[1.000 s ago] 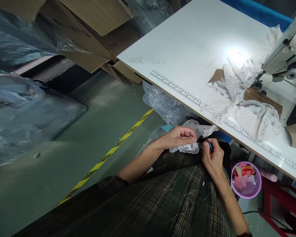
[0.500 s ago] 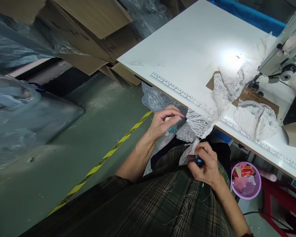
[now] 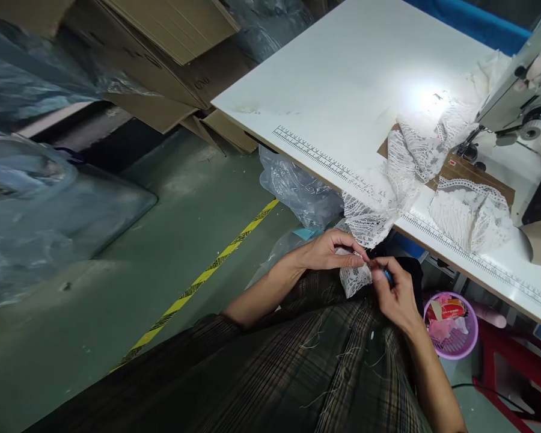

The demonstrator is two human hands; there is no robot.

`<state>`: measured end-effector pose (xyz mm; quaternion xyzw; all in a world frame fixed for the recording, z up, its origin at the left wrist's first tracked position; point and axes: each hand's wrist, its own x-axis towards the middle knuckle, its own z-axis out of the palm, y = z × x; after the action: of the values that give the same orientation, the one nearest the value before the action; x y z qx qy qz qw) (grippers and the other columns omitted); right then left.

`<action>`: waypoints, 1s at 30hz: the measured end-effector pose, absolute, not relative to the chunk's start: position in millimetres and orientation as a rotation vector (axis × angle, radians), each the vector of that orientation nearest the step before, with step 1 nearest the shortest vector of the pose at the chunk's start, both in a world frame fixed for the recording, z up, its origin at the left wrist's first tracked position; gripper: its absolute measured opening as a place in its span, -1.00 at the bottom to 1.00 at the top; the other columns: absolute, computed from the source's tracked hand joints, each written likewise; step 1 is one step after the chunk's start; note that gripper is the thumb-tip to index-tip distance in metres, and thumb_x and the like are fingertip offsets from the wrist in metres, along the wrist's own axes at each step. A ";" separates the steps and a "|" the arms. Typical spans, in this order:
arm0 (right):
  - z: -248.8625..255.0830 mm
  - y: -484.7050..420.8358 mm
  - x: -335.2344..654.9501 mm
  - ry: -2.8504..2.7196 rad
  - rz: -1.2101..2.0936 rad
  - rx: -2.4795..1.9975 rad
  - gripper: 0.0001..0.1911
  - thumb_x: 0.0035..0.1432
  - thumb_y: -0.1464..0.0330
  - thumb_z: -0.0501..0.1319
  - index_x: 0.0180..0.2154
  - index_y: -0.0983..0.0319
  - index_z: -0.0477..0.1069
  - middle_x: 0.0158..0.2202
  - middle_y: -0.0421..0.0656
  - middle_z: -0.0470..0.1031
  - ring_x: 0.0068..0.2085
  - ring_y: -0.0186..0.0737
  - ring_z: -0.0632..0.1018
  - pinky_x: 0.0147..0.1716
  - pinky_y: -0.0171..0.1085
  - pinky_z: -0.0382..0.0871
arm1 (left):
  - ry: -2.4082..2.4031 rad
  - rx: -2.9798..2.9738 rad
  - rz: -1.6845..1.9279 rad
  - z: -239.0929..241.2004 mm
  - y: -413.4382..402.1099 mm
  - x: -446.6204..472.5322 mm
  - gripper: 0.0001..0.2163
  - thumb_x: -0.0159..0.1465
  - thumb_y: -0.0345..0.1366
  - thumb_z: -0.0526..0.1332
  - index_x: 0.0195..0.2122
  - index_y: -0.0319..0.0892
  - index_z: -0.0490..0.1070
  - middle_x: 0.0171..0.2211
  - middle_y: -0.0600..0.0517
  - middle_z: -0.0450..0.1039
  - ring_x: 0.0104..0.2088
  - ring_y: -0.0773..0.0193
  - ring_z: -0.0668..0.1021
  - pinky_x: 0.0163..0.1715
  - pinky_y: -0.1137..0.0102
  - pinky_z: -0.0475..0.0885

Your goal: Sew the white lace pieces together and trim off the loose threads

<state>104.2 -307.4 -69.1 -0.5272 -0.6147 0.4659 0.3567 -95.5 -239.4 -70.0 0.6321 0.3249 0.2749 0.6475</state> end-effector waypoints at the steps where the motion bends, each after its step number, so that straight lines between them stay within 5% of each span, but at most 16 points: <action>1: -70.8 -304.8 105.6 -1.574 1.215 -1.391 -0.54 0.34 0.02 -0.01 -0.38 0.19 0.40 -0.51 -0.24 0.39 -0.51 -0.32 0.34 -0.51 -0.32 0.23 | 0.742 1.469 0.621 -68.5 -239.5 -97.3 -0.77 0.18 -0.14 0.37 -0.25 -0.20 0.65 -0.30 -0.02 0.66 -0.27 0.28 0.64 -0.23 0.51 0.46; 9: -70.9 -283.4 104.3 -1.701 1.206 -1.374 -0.40 0.30 -0.13 -0.06 -0.50 0.18 0.29 -0.59 -0.29 0.21 -0.53 -0.35 0.22 -0.52 -0.33 0.14 | 0.754 1.521 0.590 -65.3 -241.2 -97.3 -0.75 0.25 -0.12 0.31 -0.22 -0.19 0.65 -0.27 -0.04 0.67 -0.26 0.26 0.66 -0.24 0.52 0.48; 24: -67.5 -288.8 102.6 -1.779 1.126 -1.407 -0.53 0.34 0.00 0.00 -0.42 0.18 0.38 -0.55 -0.28 0.31 -0.52 -0.34 0.28 -0.47 -0.32 0.17 | 0.851 1.393 0.522 -65.2 -240.3 -94.0 -0.72 0.17 -0.08 0.35 -0.38 -0.24 0.60 -0.42 0.04 0.58 -0.38 0.35 0.55 -0.33 0.53 0.42; 30: -83.6 -295.2 94.5 -1.495 1.203 -1.428 -0.55 0.26 -0.06 0.06 -0.40 0.18 0.34 -0.54 -0.30 0.28 -0.49 -0.34 0.28 -0.51 -0.35 0.19 | 0.839 1.341 0.542 -68.7 -243.4 -91.5 -0.66 0.19 -0.01 0.35 -0.29 -0.23 0.61 -0.32 -0.02 0.62 -0.28 0.31 0.60 -0.26 0.51 0.44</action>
<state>94.5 -295.2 -83.6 -0.5556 -0.5816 0.4679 0.3662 -91.5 -243.4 -68.7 0.5949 0.3721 0.2404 0.6707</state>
